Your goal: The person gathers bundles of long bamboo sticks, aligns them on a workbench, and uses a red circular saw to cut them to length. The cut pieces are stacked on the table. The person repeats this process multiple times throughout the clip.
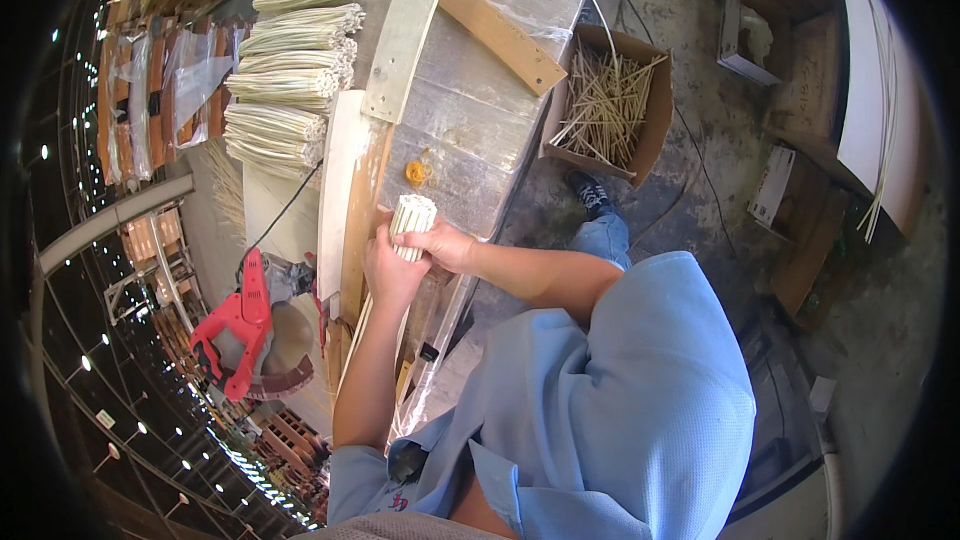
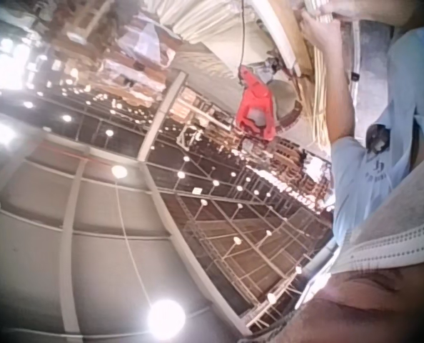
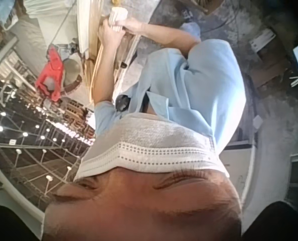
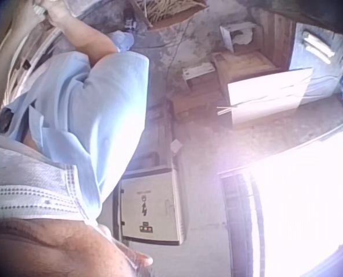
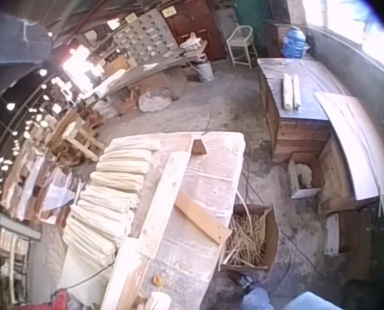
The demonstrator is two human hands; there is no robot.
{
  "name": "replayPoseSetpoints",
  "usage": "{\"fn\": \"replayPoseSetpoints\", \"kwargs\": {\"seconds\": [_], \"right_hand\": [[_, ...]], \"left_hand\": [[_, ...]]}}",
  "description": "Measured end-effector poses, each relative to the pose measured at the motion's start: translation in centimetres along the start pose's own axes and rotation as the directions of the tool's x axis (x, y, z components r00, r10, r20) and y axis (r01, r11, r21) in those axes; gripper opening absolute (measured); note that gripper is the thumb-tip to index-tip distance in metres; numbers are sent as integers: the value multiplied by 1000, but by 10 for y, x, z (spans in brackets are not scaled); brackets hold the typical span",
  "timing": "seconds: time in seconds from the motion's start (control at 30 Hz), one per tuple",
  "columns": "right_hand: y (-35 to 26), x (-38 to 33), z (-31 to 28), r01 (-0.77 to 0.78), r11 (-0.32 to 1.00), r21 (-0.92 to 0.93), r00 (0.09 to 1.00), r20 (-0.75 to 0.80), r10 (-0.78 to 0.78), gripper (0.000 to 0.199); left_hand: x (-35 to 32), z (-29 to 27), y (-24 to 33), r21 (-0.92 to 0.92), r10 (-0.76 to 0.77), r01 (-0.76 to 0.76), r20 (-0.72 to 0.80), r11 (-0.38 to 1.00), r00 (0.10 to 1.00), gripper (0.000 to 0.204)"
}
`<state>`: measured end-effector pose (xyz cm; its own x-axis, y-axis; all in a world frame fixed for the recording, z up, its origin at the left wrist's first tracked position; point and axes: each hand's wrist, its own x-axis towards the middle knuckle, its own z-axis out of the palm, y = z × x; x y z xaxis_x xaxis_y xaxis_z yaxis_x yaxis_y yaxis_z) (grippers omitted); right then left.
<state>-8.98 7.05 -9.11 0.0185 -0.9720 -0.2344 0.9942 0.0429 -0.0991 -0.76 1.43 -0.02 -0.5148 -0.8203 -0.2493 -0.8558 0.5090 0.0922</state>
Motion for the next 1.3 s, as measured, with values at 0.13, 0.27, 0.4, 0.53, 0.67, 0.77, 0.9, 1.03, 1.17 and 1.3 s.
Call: {"fn": "replayPoseSetpoints", "kwargs": {"seconds": [0.13,0.27,0.4,0.53,0.67,0.77,0.9,1.03,1.17,1.3], "right_hand": [[0,2,-5,-10,1000,5,1000,-3,10,62],[-5,3,-9,-14,1000,-14,999,38,15,64],[-10,8,-22,-57,993,-102,996,57,63,70],[-68,14,-53,-153,672,-724,868,226,441,72],[-114,48,-40,-159,177,-971,980,-176,-88,11],[-114,99,-25,-108,-353,-930,953,4,-302,14],[-81,145,-13,-90,-367,-926,965,10,-263,20],[13,160,-26,-286,154,-946,943,-307,-132,30],[-82,239,-63,-60,189,-980,837,-153,-526,37],[-56,174,-20,16,-166,-986,945,69,-320,37]], "left_hand": [[0,3,-2,23,32,-31,-40,999,999,57],[2,10,1,-46,-37,35,-56,998,998,51],[2,7,5,6,-74,74,-59,997,996,49],[-5,18,-8,7,-48,49,-92,999,995,51],[-4,14,-10,-32,-44,42,-64,999,997,52],[7,5,-1,-18,-17,17,-37,1000,999,52],[-10,12,-5,2,-116,116,-1,993,993,54],[-63,34,-20,28,-345,344,55,939,937,56],[29,13,3,66,31,-30,-14,997,999,51],[-14,8,-10,-54,-44,42,-39,998,998,47]]}}
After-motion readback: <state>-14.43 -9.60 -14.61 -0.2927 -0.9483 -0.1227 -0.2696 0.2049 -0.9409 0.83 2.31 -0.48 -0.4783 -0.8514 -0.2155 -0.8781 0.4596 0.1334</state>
